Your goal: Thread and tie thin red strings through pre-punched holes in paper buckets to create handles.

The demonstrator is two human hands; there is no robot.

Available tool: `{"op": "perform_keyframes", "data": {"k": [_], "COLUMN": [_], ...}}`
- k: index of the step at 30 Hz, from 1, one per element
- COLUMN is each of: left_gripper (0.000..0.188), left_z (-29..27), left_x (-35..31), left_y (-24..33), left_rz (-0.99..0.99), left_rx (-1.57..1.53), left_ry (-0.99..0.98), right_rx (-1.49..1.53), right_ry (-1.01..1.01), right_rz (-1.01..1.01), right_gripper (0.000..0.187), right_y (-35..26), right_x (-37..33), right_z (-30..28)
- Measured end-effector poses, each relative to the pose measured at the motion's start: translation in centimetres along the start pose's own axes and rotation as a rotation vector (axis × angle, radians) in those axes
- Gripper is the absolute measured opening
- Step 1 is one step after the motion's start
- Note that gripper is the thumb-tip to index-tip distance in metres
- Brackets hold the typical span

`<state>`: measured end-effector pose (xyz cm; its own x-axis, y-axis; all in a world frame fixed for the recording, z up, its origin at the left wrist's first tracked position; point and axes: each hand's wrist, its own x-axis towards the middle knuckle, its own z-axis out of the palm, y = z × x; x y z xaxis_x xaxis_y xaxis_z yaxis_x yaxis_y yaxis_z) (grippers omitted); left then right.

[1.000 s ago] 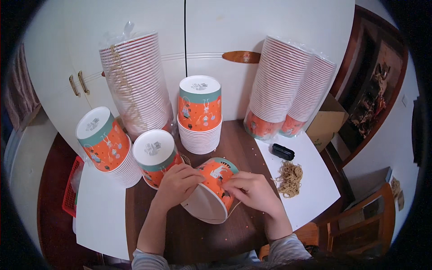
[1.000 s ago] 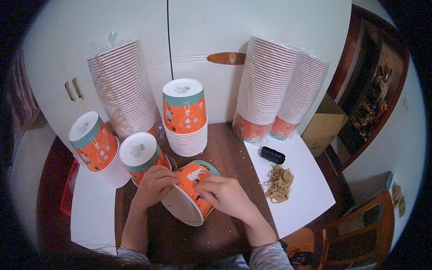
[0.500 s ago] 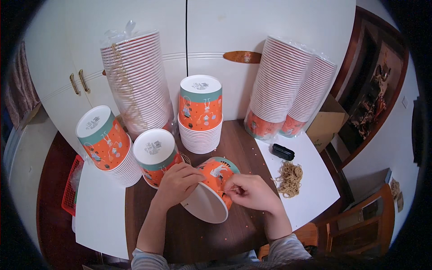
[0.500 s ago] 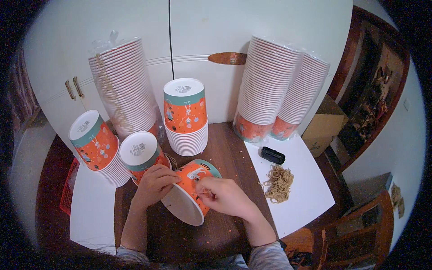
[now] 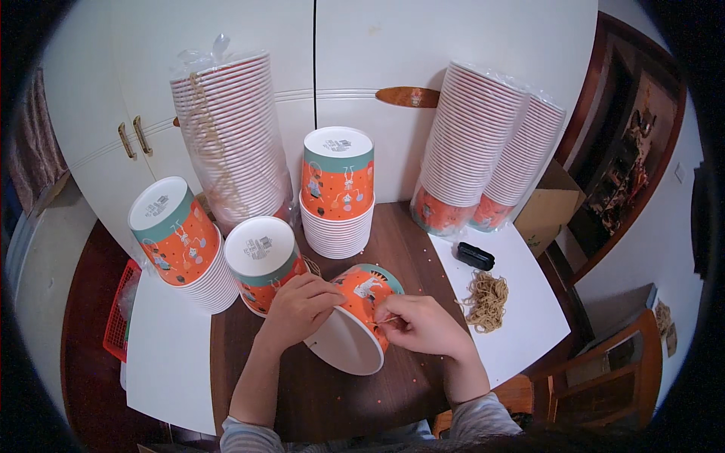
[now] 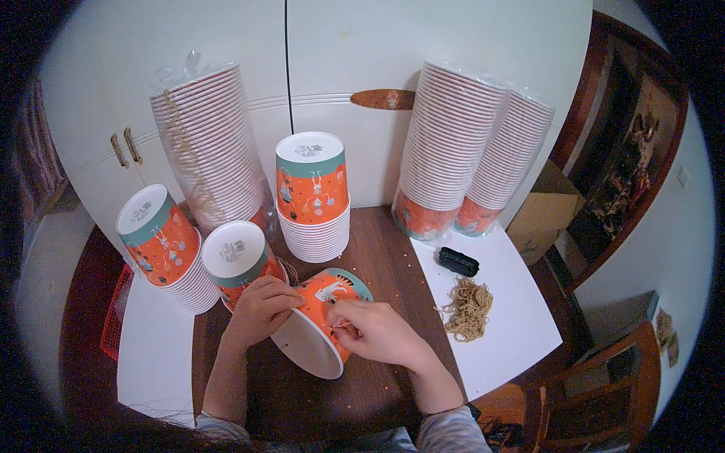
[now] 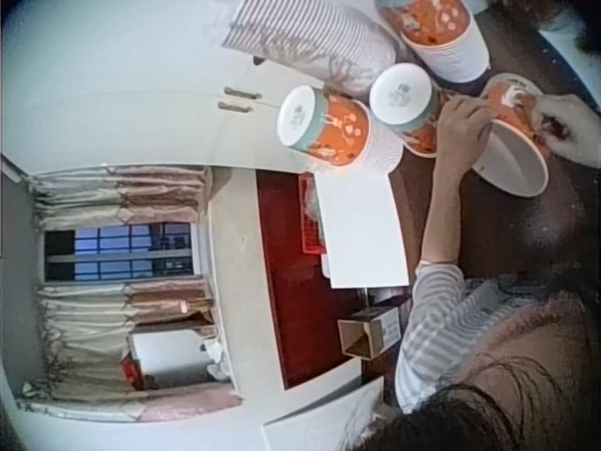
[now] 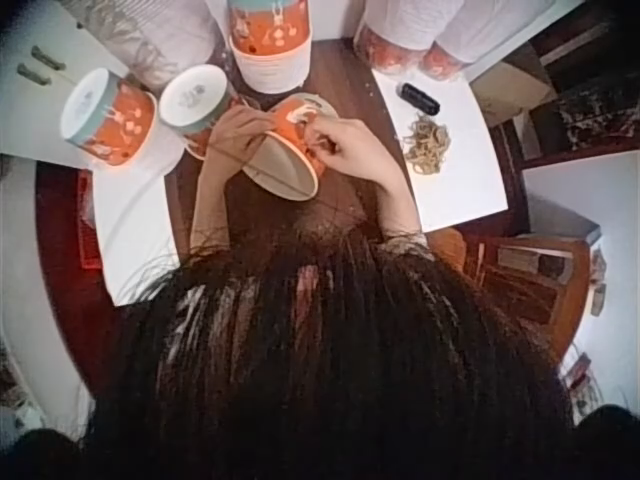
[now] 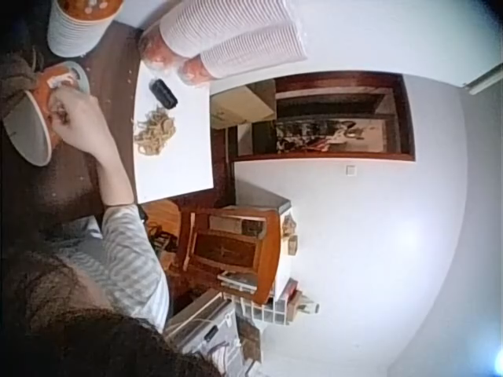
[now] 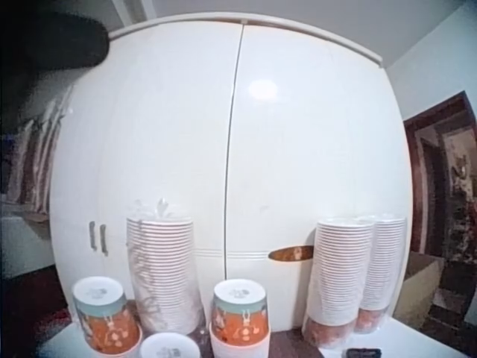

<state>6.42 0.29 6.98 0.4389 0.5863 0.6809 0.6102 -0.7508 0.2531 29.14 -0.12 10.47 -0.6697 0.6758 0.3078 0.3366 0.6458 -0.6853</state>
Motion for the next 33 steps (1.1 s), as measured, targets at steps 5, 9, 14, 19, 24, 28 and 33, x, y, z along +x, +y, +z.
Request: {"op": "perform_keyframes", "data": {"k": [5,9,14,19,24,28,33], "left_gripper": [0.018,0.017,0.017,0.017,0.017,0.017,0.016], "left_z": [-0.1,0.0,0.0,-0.1,-0.1,0.0,0.0], "left_x": [0.0,0.0,-0.1,-0.1,-0.1,-0.2,-0.2], "left_y": [0.0,0.0,0.0,0.0,0.0,-0.1,0.0], "left_rz": [0.001,-0.002,-0.001,-0.002,0.005,-0.008,-0.026], "left_rx": [0.004,-0.002,-0.007,-0.006,-0.004,-0.01,-0.011], "left_ry": [-0.006,-0.002,-0.006,-0.019,-0.022,-0.013,-0.021], "right_rx": [0.038,0.07,0.1,0.12,0.113,0.084,0.059], "right_ry": [-0.036,-0.037,0.02,-0.028,-0.034,-0.024,0.008], "right_rz": [0.023,0.007,-0.007,0.029,0.043,0.016,-0.021], "right_gripper": [0.017,0.017,0.013,0.014,0.015,0.014,0.012], "right_y": [-0.1,0.0,0.4,0.5,0.4,0.7,1.2], "right_x": [0.0,0.1,0.3,0.3,0.4,0.5,0.5], "right_z": [-0.1,-0.1,0.2,0.1,0.1,0.3,0.5]}}
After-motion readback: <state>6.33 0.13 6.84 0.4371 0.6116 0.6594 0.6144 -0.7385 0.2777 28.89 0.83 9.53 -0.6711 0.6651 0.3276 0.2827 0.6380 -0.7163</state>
